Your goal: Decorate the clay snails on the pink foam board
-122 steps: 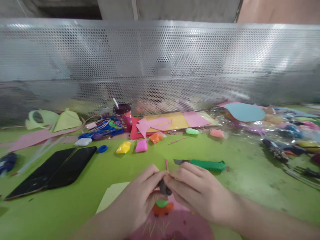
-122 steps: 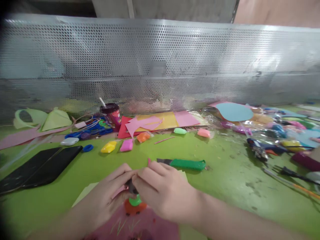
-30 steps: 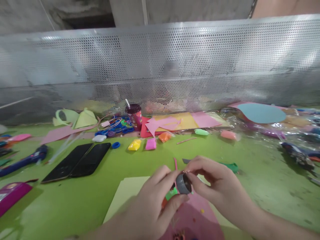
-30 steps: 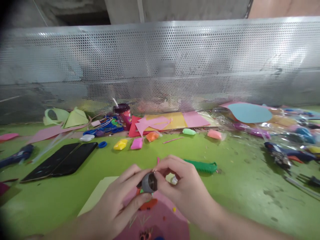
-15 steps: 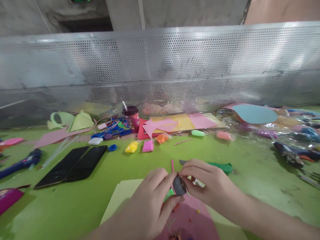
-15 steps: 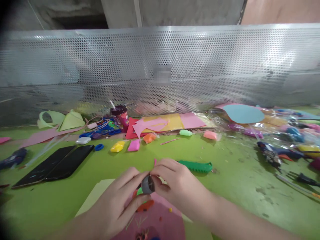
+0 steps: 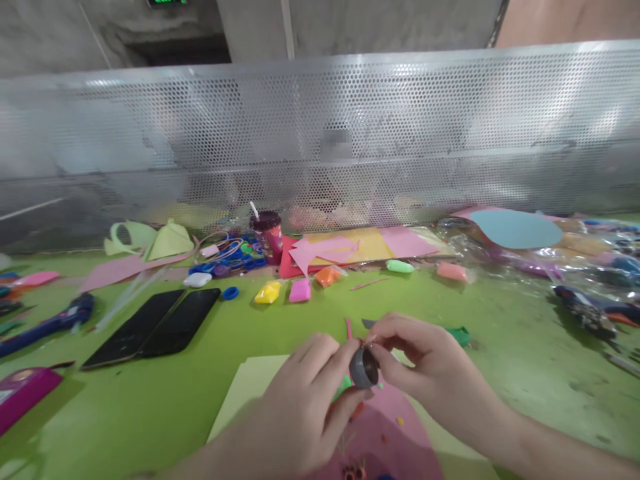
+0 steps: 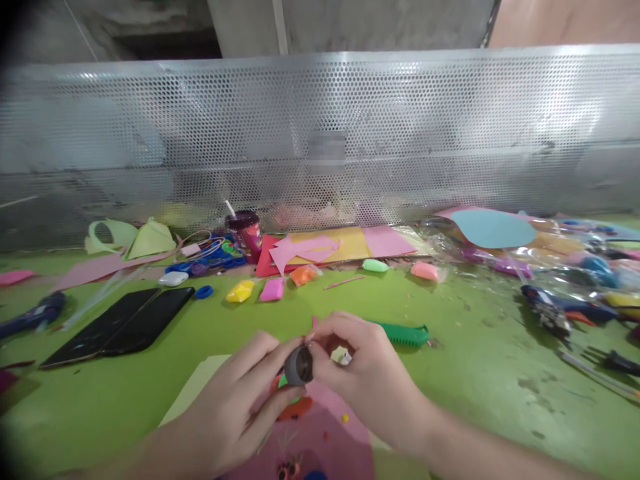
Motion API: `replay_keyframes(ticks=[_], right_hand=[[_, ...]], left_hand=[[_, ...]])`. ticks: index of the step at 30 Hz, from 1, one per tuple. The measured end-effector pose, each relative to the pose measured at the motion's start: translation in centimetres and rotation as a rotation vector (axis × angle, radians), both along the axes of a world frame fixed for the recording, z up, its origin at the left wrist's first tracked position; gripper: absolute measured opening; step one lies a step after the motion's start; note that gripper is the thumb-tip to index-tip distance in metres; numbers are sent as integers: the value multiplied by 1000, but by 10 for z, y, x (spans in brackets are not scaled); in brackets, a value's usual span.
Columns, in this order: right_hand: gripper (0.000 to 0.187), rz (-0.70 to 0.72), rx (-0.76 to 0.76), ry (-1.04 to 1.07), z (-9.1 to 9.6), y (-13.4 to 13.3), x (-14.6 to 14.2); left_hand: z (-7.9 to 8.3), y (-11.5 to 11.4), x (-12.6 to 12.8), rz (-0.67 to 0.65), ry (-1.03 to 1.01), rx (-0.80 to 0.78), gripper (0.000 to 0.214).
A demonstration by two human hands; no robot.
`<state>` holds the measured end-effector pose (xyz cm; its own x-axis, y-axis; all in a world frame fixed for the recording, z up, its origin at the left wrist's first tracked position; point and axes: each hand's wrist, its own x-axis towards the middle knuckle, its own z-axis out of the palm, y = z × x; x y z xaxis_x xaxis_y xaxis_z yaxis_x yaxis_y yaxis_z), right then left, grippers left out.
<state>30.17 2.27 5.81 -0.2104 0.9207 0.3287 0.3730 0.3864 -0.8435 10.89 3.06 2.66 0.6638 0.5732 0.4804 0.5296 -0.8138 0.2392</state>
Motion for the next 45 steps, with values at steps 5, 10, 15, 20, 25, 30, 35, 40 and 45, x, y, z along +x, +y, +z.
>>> replay_keyframes(ticks=[5,10,15,20,25,30,35,40,45], right_hand=[[15,92,-260,200,-2,8,2],[10,102,-210,92,-5,6,2],[15,38,222,-133,-8,4,1],[17,71,390,-200,-11,4,2],[18,48,325,-209,-11,1,0],[18,5,223,-190,-8,0,-2],[17,31,22,-132,-2,2,1],[13,62,-139,-56,0,5,2],[13,33,-143,-89,0,1,1]], left_hand=[[0,1,1,8,-102,30,35],[-4,3,0,47,-116,83,35],[-5,5,0,18,-5,165,38],[-7,4,0,5,80,189,40],[-10,2,0,6,114,219,40],[-8,3,0,-2,102,318,38],[-3,3,-1,23,47,205,36],[-2,5,-2,54,6,105,36],[-2,6,-1,14,60,247,36]])
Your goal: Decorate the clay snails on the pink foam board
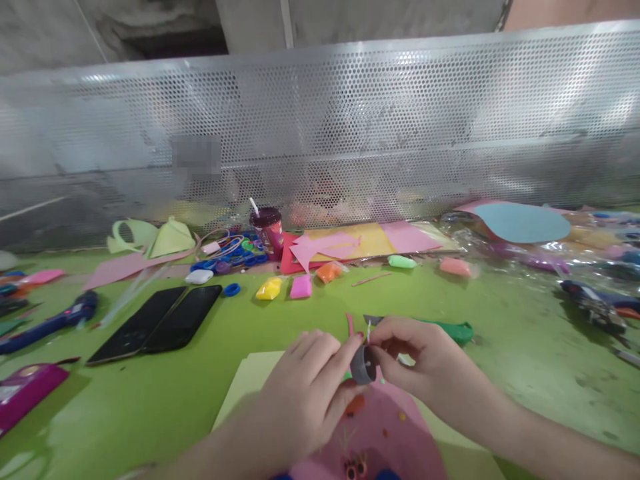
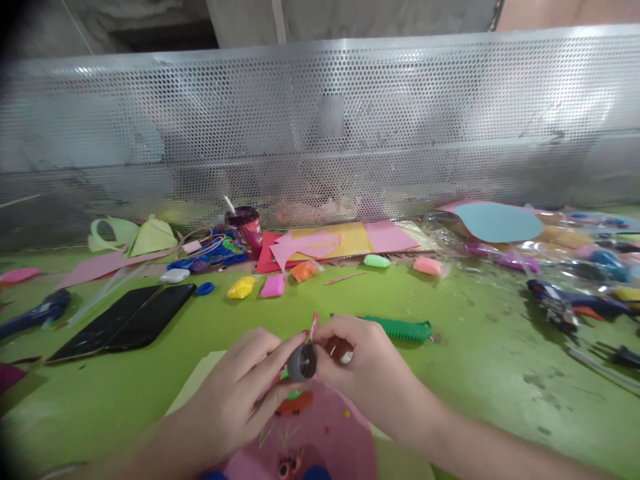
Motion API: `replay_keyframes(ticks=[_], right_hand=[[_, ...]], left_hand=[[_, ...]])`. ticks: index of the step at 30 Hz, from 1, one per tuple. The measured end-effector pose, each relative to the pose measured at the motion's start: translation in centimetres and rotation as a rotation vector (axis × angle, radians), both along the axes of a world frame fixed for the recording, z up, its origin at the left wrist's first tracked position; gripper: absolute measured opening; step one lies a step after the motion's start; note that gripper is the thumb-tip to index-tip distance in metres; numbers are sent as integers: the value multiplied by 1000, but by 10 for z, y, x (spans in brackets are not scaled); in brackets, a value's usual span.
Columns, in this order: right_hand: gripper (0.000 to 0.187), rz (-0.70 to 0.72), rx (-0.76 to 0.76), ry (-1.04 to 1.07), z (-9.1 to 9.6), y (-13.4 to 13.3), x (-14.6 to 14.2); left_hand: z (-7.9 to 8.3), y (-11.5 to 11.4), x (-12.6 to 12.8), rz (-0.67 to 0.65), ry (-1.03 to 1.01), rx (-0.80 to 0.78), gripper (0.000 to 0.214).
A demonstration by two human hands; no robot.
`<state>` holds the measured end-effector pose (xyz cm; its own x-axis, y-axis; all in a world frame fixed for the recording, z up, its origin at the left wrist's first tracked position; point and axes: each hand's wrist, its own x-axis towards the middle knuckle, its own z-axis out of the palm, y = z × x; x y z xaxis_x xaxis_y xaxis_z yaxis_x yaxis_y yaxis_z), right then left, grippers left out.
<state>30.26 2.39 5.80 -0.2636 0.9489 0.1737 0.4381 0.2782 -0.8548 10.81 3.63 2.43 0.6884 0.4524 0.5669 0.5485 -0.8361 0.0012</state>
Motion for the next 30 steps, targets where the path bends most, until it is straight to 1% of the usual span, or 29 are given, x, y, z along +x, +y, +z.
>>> replay_keyframes(ticks=[2,9,13,17,19,22,25,30], right_hand=[[13,-6,-20,16,-1,-2,0],[15,-55,-116,151,-1,-2,-5],[15,-3,-188,222,2,0,-3],[17,62,-204,264,3,4,1],[18,72,-216,271,1,6,2],[15,57,-230,263,-3,6,1],[15,23,-197,202,-5,3,0],[12,13,-42,35,-8,0,-1]], left_hand=[[0,0,0,-15,12,26,36],[3,-2,0,-13,7,17,36],[6,-2,0,-14,-29,39,36],[5,1,-2,-9,-81,59,35],[4,3,-3,9,-96,75,35],[2,5,-4,40,-84,107,34],[2,5,-4,50,-41,171,33],[2,2,-3,-1,14,250,32]])
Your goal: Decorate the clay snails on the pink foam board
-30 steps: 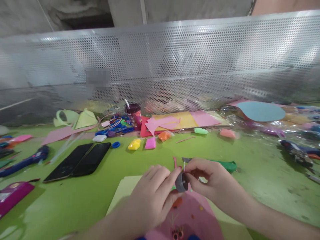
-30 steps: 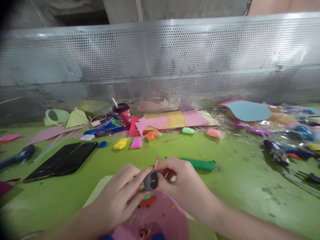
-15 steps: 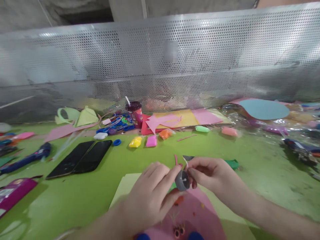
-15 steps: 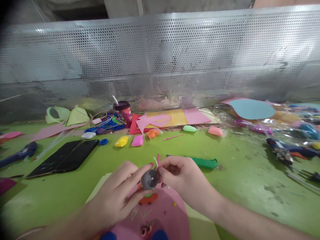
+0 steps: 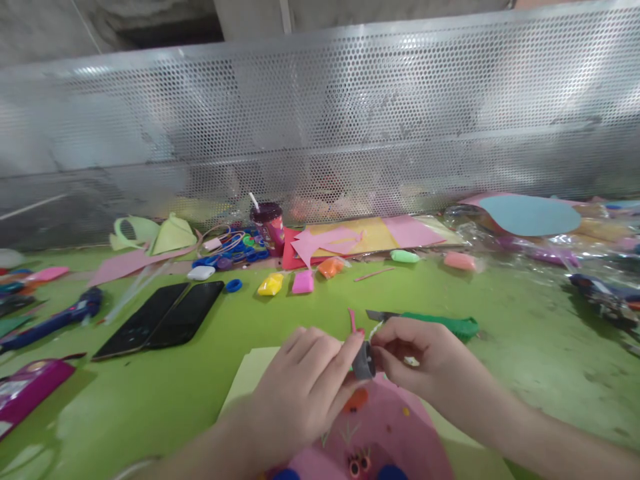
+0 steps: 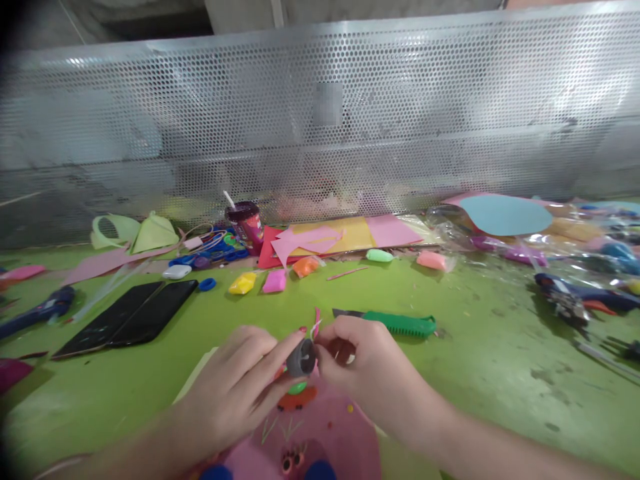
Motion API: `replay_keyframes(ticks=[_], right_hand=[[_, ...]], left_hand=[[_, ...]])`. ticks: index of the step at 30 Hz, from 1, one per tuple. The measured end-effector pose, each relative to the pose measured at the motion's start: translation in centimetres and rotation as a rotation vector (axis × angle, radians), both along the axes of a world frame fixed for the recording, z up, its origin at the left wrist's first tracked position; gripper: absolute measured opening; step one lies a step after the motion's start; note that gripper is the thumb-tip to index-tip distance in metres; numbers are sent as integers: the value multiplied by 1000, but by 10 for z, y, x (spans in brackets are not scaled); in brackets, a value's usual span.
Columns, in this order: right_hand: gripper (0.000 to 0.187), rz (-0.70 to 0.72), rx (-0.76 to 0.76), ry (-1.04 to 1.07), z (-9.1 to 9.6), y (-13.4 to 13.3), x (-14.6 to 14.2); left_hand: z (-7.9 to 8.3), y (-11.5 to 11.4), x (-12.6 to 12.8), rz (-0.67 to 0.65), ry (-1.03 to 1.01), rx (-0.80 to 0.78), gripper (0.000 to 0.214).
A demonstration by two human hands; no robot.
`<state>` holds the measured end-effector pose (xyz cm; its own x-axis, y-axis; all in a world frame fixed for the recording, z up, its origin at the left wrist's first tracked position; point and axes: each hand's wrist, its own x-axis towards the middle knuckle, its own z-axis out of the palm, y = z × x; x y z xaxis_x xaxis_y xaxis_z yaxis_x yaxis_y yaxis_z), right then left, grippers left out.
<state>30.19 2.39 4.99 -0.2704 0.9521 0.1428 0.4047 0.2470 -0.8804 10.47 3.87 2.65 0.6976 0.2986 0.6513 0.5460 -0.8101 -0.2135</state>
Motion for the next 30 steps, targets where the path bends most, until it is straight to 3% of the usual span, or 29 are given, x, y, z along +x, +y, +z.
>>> replay_keyframes(ticks=[6,13,22,30], right_hand=[[16,-26,311,-196,-3,-2,-3],[15,4,361,-196,-3,-1,-1],[16,24,214,-141,3,3,1],[19,41,-72,42,0,2,0]], left_hand=[[1,-4,1,-18,36,65,31],[0,-4,1,5,9,20,34],[0,0,0,5,-70,-64,31],[5,2,0,-33,-106,-184,33]])
